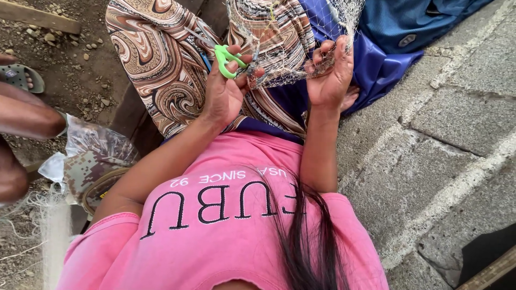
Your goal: A person is sitting on the floor, using scissors and a small blue tool to repair or assemble a fishing net by cutting and separating the mesh.
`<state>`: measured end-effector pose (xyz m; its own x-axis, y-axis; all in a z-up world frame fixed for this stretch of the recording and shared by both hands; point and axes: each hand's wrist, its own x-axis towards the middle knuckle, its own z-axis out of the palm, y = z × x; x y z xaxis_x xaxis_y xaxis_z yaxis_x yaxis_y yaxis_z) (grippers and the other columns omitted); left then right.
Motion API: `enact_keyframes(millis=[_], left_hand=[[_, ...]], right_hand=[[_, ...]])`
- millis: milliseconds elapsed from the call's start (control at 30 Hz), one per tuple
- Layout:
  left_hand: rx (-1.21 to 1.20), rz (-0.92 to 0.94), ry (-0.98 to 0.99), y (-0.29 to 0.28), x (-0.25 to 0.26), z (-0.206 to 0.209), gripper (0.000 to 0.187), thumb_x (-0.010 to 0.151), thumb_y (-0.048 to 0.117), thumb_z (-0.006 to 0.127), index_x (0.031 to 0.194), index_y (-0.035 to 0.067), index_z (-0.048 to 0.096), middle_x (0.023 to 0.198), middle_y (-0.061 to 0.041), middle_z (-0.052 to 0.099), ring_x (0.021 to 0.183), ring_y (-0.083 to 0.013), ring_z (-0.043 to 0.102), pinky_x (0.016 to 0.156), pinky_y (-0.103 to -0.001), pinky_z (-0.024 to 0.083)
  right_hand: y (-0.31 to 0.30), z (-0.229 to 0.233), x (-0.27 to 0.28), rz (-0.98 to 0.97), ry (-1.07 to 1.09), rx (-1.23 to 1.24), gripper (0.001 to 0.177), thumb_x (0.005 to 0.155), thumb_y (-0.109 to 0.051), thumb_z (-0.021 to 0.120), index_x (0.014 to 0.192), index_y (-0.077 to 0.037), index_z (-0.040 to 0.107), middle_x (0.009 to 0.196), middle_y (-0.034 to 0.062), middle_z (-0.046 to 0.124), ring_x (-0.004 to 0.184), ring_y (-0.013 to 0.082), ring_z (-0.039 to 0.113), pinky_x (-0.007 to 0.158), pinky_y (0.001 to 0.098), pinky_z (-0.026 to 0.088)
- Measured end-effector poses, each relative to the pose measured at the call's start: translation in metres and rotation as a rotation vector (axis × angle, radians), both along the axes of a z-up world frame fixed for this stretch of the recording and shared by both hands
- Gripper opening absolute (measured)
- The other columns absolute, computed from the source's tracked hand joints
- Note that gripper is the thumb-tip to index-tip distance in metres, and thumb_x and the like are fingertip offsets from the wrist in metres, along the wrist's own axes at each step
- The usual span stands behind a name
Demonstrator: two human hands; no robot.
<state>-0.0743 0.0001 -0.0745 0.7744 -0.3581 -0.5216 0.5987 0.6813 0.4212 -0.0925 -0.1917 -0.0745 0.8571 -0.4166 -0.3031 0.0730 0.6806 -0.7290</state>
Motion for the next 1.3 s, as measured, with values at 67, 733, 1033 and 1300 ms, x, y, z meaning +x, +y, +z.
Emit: enact_keyframes(millis=[67, 733, 1033, 1300], left_hand=[[0.016, -0.012, 0.037, 0.0, 0.001, 0.002, 0.034, 0.073, 0.021, 0.055, 0.105, 0.013, 0.045, 0.095, -0.007, 0.053, 0.079, -0.0279, 0.06, 0.065, -0.031, 0.045], [-0.071, 0.212, 0.275, 0.028, 0.023, -0.014, 0.041, 0.07, 0.022, 0.056, 0.108, 0.008, 0.051, 0.095, -0.015, 0.056, 0.073, -0.0215, 0.058, 0.053, -0.026, 0.044], [-0.137, 0.237, 0.278, 0.045, 0.025, -0.013, 0.039, 0.069, 0.022, 0.056, 0.104, 0.008, 0.054, 0.094, -0.016, 0.057, 0.063, -0.0183, 0.053, 0.056, -0.028, 0.039], [-0.282, 0.181, 0.173, 0.064, 0.024, -0.022, 0.034, 0.075, 0.025, 0.051, 0.106, 0.012, 0.054, 0.072, -0.001, 0.051, 0.049, -0.0141, 0.047, 0.071, -0.037, 0.04]], right_hand=[[-0.001, 0.002, -0.002, -0.007, -0.004, -0.002, 0.005, 0.084, -0.019, 0.048, 0.084, -0.014, 0.045, 0.077, 0.0037, 0.055, 0.061, 0.0129, 0.053, 0.042, 0.0231, 0.04], [0.004, 0.004, -0.017, 0.119, 0.128, 0.026, 0.008, 0.086, -0.011, 0.044, 0.094, -0.011, 0.042, 0.085, 0.0123, 0.054, 0.066, 0.0202, 0.055, 0.052, 0.0244, 0.047], [0.015, 0.0, -0.026, 0.275, 0.153, 0.099, 0.013, 0.084, -0.015, 0.049, 0.094, -0.013, 0.042, 0.062, -0.0024, 0.04, 0.06, 0.0096, 0.043, 0.046, 0.0214, 0.039], [0.028, -0.003, -0.021, 0.552, 0.148, 0.163, 0.035, 0.079, -0.027, 0.059, 0.106, -0.009, 0.044, 0.051, -0.0083, 0.026, 0.044, 0.0027, 0.021, 0.034, 0.0177, 0.017]])
